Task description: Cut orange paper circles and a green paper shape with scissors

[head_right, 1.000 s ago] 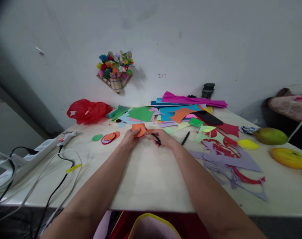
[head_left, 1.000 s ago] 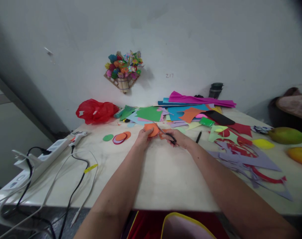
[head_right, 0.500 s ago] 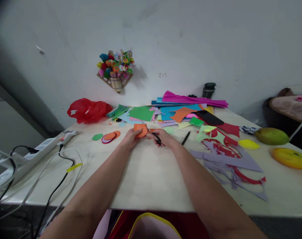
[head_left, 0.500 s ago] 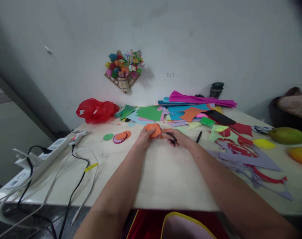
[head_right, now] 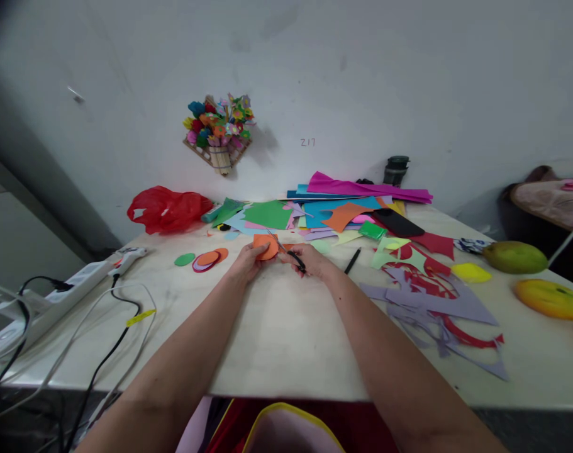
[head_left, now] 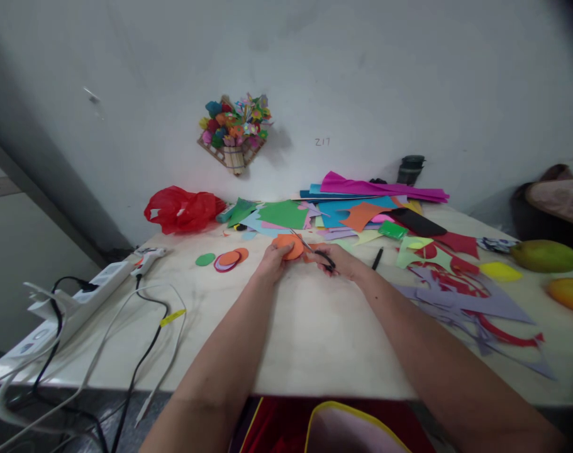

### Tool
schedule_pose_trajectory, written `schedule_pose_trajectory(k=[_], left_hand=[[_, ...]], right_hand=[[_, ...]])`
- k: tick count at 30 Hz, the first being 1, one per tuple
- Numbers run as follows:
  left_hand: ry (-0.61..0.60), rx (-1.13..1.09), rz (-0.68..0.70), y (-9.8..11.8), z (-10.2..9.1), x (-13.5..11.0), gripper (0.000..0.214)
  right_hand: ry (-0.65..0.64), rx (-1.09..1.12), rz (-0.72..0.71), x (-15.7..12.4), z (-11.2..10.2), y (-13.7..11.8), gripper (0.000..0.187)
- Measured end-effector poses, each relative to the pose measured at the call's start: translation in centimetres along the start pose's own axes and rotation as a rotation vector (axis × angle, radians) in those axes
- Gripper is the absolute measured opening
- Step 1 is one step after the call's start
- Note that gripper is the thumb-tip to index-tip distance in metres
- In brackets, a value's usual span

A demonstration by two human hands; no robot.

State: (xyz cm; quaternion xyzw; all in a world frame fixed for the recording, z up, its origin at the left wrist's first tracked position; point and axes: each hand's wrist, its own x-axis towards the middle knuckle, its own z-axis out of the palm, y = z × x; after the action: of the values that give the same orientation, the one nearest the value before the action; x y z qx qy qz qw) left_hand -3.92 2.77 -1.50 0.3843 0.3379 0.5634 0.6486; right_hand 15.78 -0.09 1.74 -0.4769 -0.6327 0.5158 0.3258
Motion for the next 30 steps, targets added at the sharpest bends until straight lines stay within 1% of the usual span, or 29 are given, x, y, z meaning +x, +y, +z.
schedule_pose_trajectory(k=[6, 11, 19, 21, 25, 27, 30], left_hand=[[0.001, -0.044, 0.003, -0.1, 0.0, 0.0, 0.023], [0.067, -0.010, -0.017, 0.2, 0.3, -0.1, 0.019], [0.148, -0.026, 0.000, 0.2, 0.6, -0.1, 0.016], [0.154, -0.058, 0.004, 0.4, 0.7, -0.2, 0.013], [0.125, -0.131, -0.020, 0.8, 1.0, -0.6, 0.029], [0.109, -0.116, -0.047, 0.9, 1.1, -0.7, 0.028], [0.117, -0.059, -0.061, 0.8, 1.1, -0.7, 0.026]], right_hand=[[0.007, -0.005, -0.005, 0.0, 0.1, -0.1, 0.030], [0.007, 0.005, 0.019, 0.0, 0.1, -0.2, 0.028], [0.019, 0.032, 0.037, 0.0, 0.3, -0.3, 0.024], [0.019, 0.035, 0.046, 0.0, 0.3, -0.3, 0.025], [0.023, 0.017, 0.036, 0.0, 0.4, -0.3, 0.029], [0.031, 0.018, 0.031, -0.1, 0.5, -0.3, 0.029], [0.038, 0.032, 0.013, -0.1, 0.5, -0.3, 0.027]])
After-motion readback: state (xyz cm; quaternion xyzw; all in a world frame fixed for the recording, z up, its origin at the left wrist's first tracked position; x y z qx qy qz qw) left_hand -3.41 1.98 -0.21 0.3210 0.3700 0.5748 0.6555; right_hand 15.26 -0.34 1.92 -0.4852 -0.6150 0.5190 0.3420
